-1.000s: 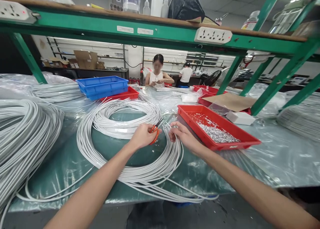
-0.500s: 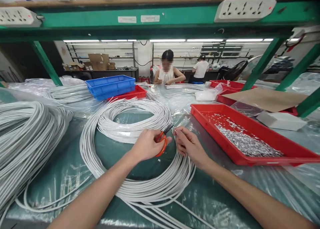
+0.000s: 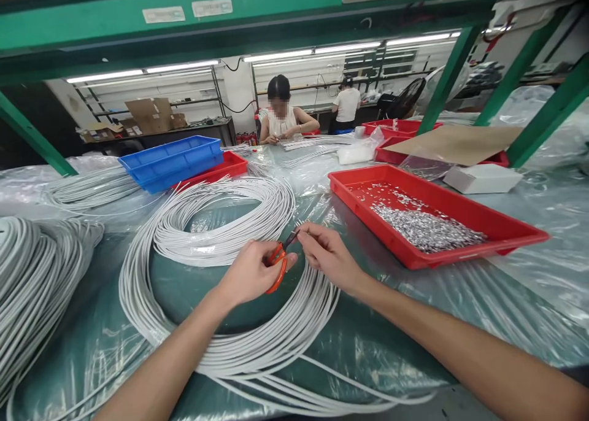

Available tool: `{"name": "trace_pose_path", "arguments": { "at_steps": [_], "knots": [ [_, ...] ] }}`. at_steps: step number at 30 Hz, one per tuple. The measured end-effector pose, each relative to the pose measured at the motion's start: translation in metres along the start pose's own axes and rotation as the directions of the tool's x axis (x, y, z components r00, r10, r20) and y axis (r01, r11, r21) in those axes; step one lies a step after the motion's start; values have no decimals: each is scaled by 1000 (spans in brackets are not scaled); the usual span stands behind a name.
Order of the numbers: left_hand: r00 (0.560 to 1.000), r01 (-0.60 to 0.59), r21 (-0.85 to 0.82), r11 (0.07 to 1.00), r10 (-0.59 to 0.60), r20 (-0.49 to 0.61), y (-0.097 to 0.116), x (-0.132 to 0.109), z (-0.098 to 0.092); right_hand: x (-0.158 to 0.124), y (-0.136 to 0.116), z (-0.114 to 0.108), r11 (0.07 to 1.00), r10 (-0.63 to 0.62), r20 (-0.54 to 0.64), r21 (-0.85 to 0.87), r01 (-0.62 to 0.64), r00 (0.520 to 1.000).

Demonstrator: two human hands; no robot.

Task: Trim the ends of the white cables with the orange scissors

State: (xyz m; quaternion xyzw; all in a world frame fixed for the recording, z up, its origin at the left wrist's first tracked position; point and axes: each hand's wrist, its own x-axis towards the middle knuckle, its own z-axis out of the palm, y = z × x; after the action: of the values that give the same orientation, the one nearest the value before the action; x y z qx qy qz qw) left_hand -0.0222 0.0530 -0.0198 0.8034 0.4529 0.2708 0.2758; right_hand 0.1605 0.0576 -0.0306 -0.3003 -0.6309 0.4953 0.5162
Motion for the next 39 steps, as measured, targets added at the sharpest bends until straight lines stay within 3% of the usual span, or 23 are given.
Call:
{"name": "trace_pose_path", "arguments": {
  "at_steps": [6, 13, 22, 33, 39],
  "knots": [
    [998, 26, -47, 999, -23, 65, 4, -3, 0, -3, -2, -3, 989, -66, -6, -135, 65, 998],
    [994, 45, -136, 990, -30, 110, 10, -3, -1, -4, -4, -4, 983, -102, -11, -154, 99, 995],
    [991, 40, -134, 990, -22, 130, 9, -3, -1, -5, -11, -6, 970, -110, 7, -219, 109, 994],
    [961, 82, -340, 937, 16, 275, 18, -8, -4, -5, -11, -10, 988, -126, 54, -85, 130, 991],
    [970, 50, -246, 968, 12, 241, 20, -8, -4, -8, -18, -9, 973, -148, 38, -175, 152, 988]
  ]
}}
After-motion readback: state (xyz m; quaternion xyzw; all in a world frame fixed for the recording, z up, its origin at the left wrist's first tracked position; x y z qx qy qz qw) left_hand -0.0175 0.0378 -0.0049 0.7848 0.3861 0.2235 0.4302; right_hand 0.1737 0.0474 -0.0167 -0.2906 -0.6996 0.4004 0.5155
